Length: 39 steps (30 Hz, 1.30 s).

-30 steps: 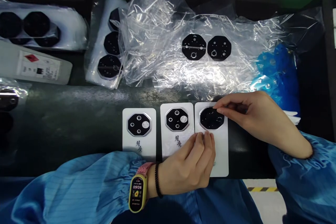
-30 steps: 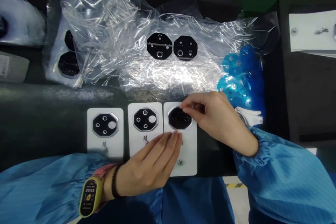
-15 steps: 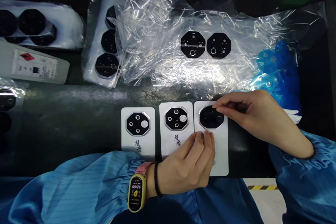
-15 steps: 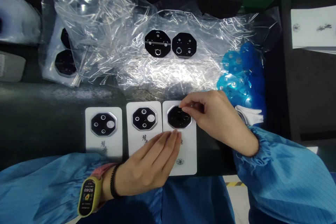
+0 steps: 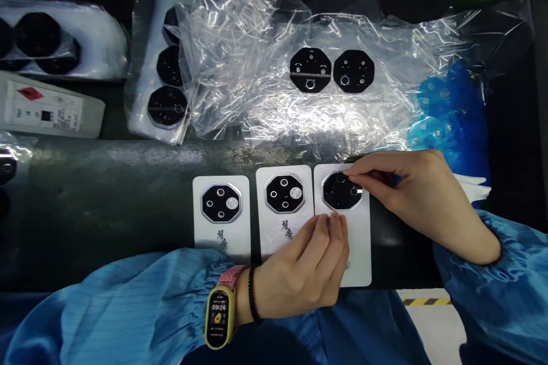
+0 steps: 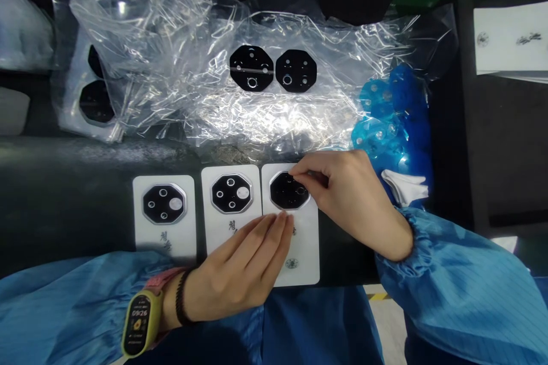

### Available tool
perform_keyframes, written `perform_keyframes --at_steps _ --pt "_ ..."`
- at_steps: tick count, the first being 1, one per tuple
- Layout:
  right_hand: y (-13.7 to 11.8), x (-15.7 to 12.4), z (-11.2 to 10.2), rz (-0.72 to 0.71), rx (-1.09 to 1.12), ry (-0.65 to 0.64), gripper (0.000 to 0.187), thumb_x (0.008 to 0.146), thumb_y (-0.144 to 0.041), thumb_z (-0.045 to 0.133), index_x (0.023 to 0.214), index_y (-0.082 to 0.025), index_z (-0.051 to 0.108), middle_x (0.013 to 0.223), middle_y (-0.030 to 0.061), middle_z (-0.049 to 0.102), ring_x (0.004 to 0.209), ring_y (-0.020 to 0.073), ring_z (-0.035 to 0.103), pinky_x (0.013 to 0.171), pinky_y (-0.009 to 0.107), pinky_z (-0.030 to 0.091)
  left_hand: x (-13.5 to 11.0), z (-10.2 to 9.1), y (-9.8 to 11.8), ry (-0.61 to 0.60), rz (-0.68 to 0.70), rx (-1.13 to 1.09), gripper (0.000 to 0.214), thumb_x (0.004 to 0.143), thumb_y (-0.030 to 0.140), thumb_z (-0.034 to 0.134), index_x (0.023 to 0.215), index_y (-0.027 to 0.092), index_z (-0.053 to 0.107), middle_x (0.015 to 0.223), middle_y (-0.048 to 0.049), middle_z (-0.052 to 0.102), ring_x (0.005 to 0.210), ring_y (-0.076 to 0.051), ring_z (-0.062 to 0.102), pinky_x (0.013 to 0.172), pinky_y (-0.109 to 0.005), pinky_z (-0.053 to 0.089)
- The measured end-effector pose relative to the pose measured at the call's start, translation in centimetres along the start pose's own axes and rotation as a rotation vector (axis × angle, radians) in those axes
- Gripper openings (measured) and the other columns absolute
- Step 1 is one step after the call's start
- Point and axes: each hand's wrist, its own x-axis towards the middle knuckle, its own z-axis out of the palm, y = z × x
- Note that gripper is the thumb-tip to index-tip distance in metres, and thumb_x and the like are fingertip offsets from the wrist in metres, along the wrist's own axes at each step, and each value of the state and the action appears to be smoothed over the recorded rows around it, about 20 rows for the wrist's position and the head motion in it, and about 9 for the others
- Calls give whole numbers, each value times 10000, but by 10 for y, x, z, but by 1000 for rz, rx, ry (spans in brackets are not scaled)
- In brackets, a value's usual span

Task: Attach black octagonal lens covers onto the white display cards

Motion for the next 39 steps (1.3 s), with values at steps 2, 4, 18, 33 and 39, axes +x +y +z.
perform_keyframes --at_steps 2,4,18,33,39 --pt "1 -1 1 -34 -22 16 137 776 -42 675 740 -170 705 743 -9 749 629 135 689 573 209 558 0 1 -1 -3 6 3 289 862 53 440 1029 -14 666 925 -103 739 812 -186 691 751 -282 567" --pt "1 -2 2 -45 -28 21 151 783 -36 663 747 -178 702 757 -3 745 670 147 696 586 218 562 0 1 -1 -8 15 2 300 866 60 429 1035 -18 664 936 -110 736 816 -190 690 752 -288 566" --pt "1 -6 7 -77 -131 30 173 859 -78 576 811 -187 701 824 24 716 711 148 675 593 241 554 1 0 -1 -22 -5 4 292 864 71 446 1030 -6 673 935 -101 733 827 -186 685 754 -280 560" --pt "-4 -12 11 -152 -293 57 256 841 9 491 821 -155 686 835 62 714 754 175 673 580 256 554 -3 2 1 -23 -12 -11 285 889 101 442 1033 6 669 973 -114 710 860 -187 662 793 -298 551" --pt "-5 -13 10 -175 -337 41 312 812 53 457 860 -149 690 860 71 720 764 182 672 592 272 572 -3 3 1 -29 -24 -81 296 880 89 420 1041 3 653 993 -119 704 978 -234 660 911 -350 533"
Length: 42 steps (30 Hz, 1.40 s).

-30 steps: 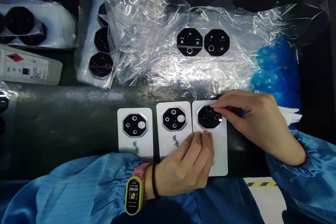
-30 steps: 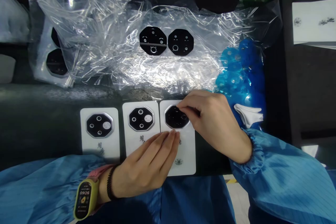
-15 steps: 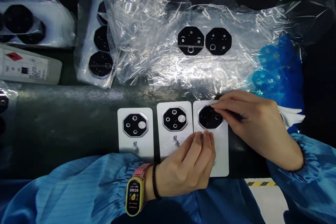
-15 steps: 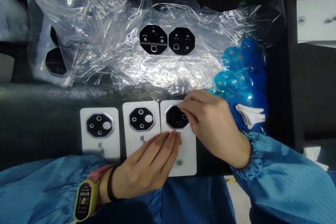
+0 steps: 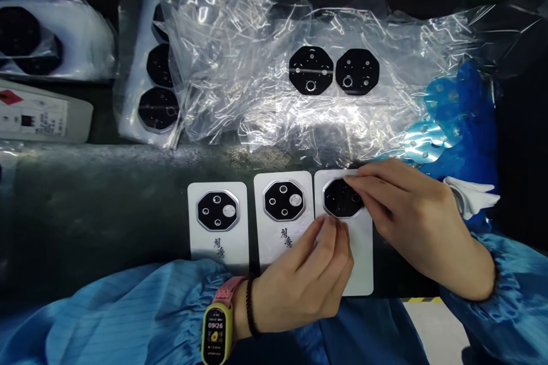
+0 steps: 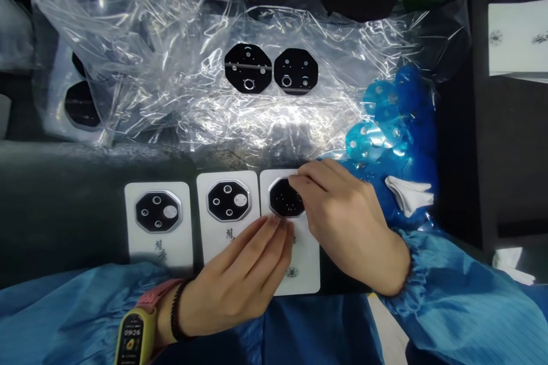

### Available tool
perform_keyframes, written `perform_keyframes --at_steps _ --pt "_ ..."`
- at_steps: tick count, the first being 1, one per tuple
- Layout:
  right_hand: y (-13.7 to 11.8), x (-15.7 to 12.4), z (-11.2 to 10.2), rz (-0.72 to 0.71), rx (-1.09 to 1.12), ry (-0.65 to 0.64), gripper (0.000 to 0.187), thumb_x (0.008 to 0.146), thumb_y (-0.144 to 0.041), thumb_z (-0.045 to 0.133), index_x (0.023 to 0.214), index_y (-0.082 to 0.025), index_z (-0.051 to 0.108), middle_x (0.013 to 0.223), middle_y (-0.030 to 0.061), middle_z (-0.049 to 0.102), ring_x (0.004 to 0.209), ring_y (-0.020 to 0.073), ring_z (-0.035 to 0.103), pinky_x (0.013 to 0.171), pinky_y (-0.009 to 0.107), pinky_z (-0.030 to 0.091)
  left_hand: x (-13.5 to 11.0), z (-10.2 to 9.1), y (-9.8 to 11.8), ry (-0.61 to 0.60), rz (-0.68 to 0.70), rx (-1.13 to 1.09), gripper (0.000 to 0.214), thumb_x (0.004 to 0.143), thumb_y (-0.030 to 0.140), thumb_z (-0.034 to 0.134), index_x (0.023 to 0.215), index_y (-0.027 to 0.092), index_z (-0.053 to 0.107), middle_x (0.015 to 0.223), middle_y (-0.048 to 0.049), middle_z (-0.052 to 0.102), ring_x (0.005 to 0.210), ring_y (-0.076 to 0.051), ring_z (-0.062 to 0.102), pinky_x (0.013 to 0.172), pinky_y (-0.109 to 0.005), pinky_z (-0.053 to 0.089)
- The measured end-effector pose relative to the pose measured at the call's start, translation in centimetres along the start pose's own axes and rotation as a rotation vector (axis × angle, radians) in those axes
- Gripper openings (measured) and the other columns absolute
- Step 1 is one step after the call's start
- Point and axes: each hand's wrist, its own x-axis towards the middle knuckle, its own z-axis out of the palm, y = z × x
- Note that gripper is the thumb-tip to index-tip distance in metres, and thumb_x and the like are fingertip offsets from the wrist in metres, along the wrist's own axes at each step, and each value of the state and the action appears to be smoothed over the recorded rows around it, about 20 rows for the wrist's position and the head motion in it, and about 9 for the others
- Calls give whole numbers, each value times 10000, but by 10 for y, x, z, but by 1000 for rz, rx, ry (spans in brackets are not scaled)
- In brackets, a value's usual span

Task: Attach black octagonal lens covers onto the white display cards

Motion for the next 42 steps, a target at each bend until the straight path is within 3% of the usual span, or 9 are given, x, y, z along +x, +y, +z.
perform_keyframes --at_steps 16,25,31,42 --pt "0 0 -1 -20 60 0 226 869 6 485 958 -63 681 866 118 710 768 202 654 656 324 598 2 -1 -4 -38 -36 -87 252 829 138 499 972 29 675 985 -117 672 982 -334 662 894 -429 473" --pt "2 2 -6 -20 85 -14 264 888 -37 464 990 -112 696 883 105 725 810 216 680 693 336 624 2 -2 -7 -60 -61 -139 232 802 187 553 964 76 676 994 -83 660 983 -309 648 868 -394 486" --pt "3 3 -7 -14 113 -53 258 884 -23 465 988 -58 699 902 128 737 846 222 692 729 323 619 4 -3 -4 -125 -124 -118 203 841 187 535 953 100 681 1005 -57 650 1022 -261 628 870 -346 491" --pt "3 -1 -6 -46 115 -68 266 860 13 471 1012 -44 681 953 141 739 888 246 681 742 357 590 2 1 -1 -104 -158 -139 164 868 156 542 931 112 686 1011 -31 657 1021 -233 632 877 -324 493"
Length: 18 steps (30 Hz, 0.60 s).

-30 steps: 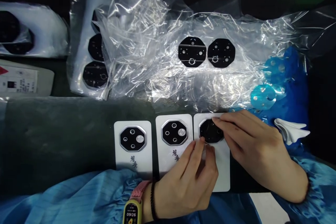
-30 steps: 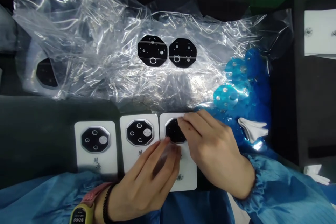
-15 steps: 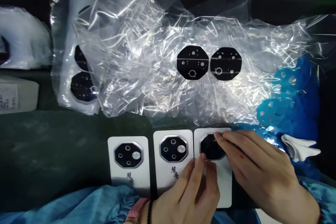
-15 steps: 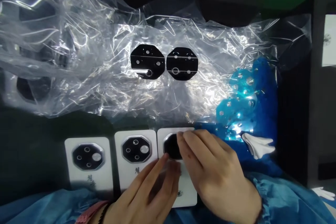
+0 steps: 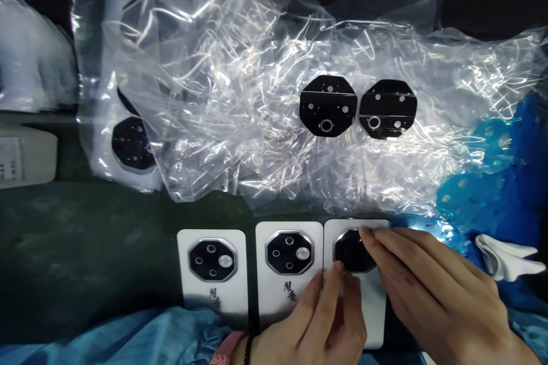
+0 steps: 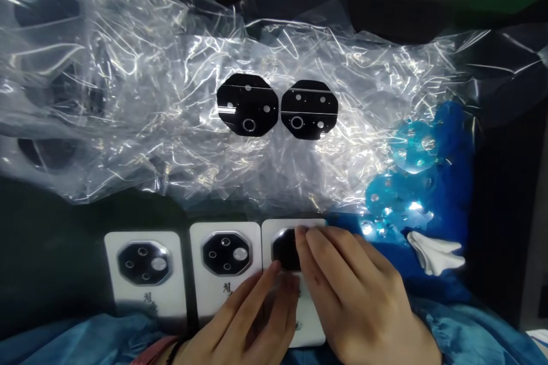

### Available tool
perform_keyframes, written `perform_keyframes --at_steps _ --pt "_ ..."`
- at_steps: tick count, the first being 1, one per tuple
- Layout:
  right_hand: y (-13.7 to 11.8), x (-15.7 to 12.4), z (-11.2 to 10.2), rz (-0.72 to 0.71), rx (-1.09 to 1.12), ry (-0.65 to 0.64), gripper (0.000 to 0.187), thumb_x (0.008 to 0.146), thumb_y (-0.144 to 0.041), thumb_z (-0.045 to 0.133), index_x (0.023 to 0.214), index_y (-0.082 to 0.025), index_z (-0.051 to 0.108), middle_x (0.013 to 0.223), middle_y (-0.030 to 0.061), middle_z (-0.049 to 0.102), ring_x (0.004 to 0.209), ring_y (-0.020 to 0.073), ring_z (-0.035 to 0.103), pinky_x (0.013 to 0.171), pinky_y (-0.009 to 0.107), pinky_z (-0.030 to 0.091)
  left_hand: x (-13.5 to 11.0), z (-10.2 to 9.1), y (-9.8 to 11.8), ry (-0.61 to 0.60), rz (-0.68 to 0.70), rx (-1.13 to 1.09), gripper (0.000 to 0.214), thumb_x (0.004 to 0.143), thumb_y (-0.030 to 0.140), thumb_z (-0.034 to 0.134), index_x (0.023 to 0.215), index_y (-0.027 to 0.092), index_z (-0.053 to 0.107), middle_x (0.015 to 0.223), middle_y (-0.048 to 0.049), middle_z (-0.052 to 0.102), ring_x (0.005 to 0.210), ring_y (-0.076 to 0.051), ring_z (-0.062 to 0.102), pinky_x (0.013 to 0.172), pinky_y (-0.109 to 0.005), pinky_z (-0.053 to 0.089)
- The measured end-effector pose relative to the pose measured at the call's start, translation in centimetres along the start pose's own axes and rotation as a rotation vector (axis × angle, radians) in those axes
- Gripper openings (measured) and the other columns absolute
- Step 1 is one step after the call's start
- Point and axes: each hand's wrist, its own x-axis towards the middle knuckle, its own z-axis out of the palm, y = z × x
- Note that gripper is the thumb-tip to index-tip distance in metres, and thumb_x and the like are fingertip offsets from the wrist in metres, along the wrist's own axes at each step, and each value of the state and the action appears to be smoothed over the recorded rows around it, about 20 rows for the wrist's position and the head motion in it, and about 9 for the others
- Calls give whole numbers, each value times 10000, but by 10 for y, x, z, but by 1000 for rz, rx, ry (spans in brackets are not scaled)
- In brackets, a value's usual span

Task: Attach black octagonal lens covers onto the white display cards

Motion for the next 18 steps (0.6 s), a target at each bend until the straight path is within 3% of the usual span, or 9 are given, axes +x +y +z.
perform_keyframes --at_steps 7,13,18 --pt "0 -3 1 -27 -60 -30 278 876 -9 451 1021 -53 684 986 127 730 923 248 649 756 373 567 1 -1 -4 -16 32 6 182 875 171 519 931 106 680 999 -35 658 1001 -230 636 882 -331 477" --pt "-6 3 2 -87 -199 -26 316 890 -13 404 943 -64 711 941 115 726 896 249 632 729 366 529 -1 6 -5 101 72 44 225 859 162 486 941 103 687 978 -43 666 958 -228 648 909 -344 459" --pt "-7 4 1 -130 -268 -42 355 897 -1 366 940 -84 708 967 91 733 910 241 632 717 356 512 -3 7 -4 100 91 41 280 851 167 445 969 92 687 986 -69 669 977 -256 648 935 -371 445"
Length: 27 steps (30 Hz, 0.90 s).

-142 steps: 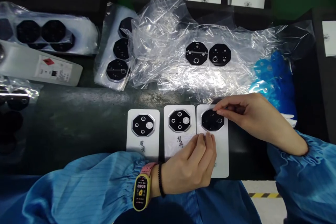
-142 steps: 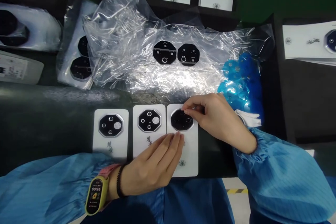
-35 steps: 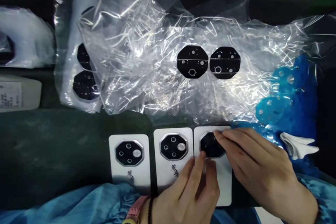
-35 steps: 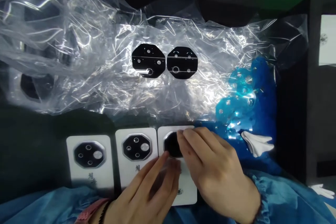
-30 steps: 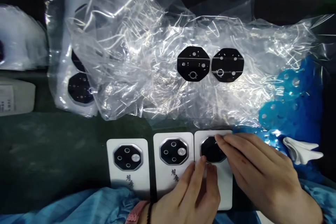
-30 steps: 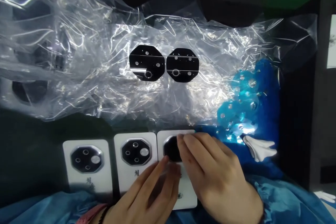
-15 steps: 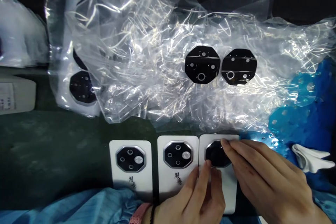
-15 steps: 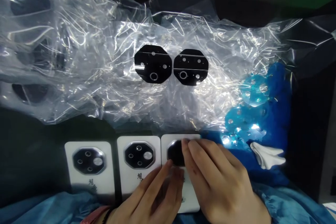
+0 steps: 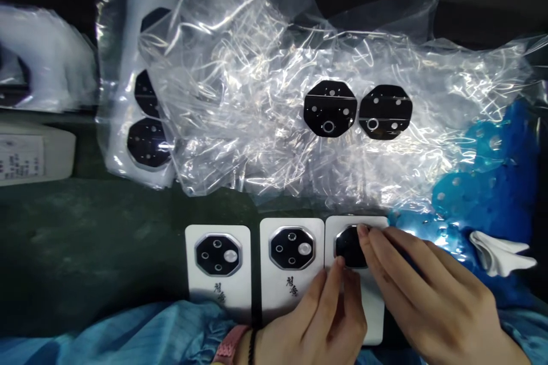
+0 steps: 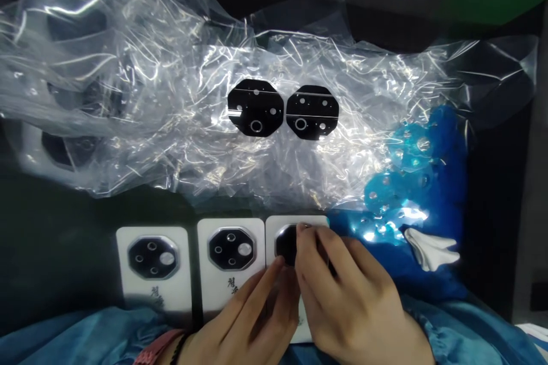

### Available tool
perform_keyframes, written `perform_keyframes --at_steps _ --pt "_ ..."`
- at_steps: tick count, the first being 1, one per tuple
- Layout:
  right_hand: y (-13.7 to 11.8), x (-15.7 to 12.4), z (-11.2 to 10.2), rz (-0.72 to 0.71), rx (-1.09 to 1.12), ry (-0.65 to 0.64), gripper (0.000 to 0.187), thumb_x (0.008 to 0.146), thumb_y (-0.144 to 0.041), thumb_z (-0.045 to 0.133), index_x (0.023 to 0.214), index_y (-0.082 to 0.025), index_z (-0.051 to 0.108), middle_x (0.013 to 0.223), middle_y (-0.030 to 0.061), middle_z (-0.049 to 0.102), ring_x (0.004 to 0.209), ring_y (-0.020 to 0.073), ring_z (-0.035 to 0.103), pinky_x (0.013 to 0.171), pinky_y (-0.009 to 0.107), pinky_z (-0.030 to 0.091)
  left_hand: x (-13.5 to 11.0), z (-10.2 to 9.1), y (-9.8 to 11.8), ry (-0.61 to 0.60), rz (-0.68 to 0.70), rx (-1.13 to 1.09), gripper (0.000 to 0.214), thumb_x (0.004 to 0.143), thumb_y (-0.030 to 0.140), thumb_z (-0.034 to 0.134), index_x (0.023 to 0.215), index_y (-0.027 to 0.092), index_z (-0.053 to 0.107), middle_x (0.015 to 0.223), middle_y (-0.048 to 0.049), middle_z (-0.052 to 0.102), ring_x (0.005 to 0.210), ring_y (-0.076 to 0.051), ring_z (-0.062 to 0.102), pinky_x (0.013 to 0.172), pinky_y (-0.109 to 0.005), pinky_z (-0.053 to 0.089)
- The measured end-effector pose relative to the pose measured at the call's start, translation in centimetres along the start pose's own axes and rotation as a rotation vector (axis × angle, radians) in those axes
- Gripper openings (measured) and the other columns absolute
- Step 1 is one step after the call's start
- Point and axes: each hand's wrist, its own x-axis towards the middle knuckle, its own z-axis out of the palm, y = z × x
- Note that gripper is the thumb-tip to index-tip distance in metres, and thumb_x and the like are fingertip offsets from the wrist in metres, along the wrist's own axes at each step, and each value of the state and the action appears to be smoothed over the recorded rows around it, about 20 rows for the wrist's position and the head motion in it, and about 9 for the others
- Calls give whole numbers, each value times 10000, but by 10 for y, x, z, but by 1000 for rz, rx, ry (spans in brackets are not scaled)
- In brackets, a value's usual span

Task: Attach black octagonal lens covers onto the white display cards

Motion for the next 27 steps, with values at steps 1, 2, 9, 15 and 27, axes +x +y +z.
perform_keyframes --at_steps 1,2,9,15,27 --pt "2 -1 -1 20 27 -5 349 906 -8 365 965 -82 701 972 84 735 922 233 630 737 350 515 0 -1 0 -9 6 5 280 848 169 451 976 90 686 988 -70 668 971 -259 650 929 -372 447" --pt "3 -3 -2 41 55 -8 339 913 -13 368 994 -78 692 980 78 736 939 227 627 761 346 517 0 -1 0 -11 8 10 279 847 173 458 982 87 685 989 -71 666 965 -263 652 923 -373 449" --pt "2 -11 -11 47 30 -35 291 876 -12 426 969 -60 698 951 121 737 889 257 631 740 389 513 2 -3 -1 -12 35 40 269 848 179 484 1001 76 680 1001 -76 656 970 -268 645 920 -373 445" --pt "4 -12 -13 75 17 -58 343 875 -7 382 973 -62 706 965 118 732 878 248 618 743 375 495 3 -5 -1 -34 43 48 280 860 220 508 1034 75 674 1019 -87 649 977 -269 644 925 -376 451" --pt "-8 -28 -17 99 55 -122 316 832 -13 446 902 -152 721 987 61 729 943 241 608 872 406 467 3 -7 0 -94 43 60 325 899 286 533 1103 61 649 1074 -102 618 1033 -279 625 941 -361 452"
